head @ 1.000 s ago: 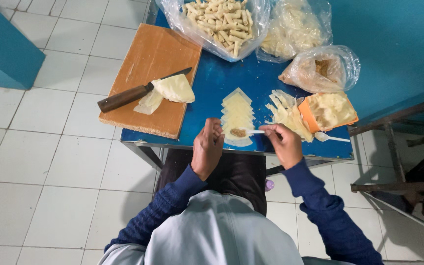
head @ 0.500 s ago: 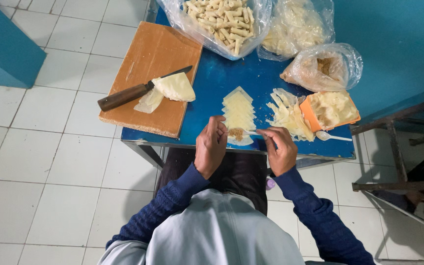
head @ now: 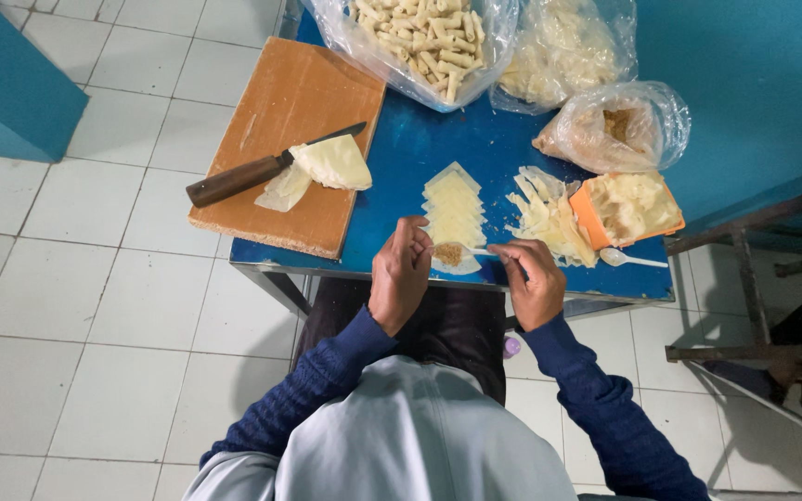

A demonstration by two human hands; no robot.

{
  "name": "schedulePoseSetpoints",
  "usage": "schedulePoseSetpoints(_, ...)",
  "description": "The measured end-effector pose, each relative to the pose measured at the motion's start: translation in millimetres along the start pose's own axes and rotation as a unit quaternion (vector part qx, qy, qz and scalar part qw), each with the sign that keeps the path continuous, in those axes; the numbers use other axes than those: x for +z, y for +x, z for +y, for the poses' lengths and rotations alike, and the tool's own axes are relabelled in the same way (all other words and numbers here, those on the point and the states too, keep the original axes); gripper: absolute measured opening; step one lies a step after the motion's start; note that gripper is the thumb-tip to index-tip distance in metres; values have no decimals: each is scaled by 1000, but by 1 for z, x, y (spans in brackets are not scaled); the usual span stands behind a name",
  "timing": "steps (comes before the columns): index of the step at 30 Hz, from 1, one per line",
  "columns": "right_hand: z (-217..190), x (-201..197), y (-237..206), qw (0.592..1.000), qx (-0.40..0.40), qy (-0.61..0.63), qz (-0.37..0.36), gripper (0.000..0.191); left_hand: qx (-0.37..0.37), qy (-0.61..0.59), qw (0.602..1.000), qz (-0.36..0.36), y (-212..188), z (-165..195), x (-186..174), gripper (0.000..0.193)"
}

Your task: The person sits at a table and uses a spoon to scoop a pale paste from a plastic bag and spread it onto thin flat sheets. They press and fold the coated sheet pieces by hand, setting finished pieces aside and repeating the process on new sheets.

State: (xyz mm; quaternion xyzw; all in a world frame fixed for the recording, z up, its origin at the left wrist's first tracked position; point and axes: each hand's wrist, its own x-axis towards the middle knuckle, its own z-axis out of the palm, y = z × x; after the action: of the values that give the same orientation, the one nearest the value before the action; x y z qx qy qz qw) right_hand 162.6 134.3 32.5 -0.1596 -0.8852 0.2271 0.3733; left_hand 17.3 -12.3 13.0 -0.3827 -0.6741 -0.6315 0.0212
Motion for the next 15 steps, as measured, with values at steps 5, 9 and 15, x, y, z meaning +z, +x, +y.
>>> schedulePoseSetpoints(5, 3, 0, -1, 1000, -19, -11, 5, 19, -7, 6, 1000, 1, 1, -1, 1, 38)
schedulePoseSetpoints(9, 5, 1, -3, 999, -30, -10, 8, 23, -13, 3, 1000, -8, 0, -2, 0, 37)
schedulePoseSetpoints(15, 4, 1, -3, 1000, -15, -4, 7, 18, -15, 5, 1000, -9, 0, -1, 0, 38)
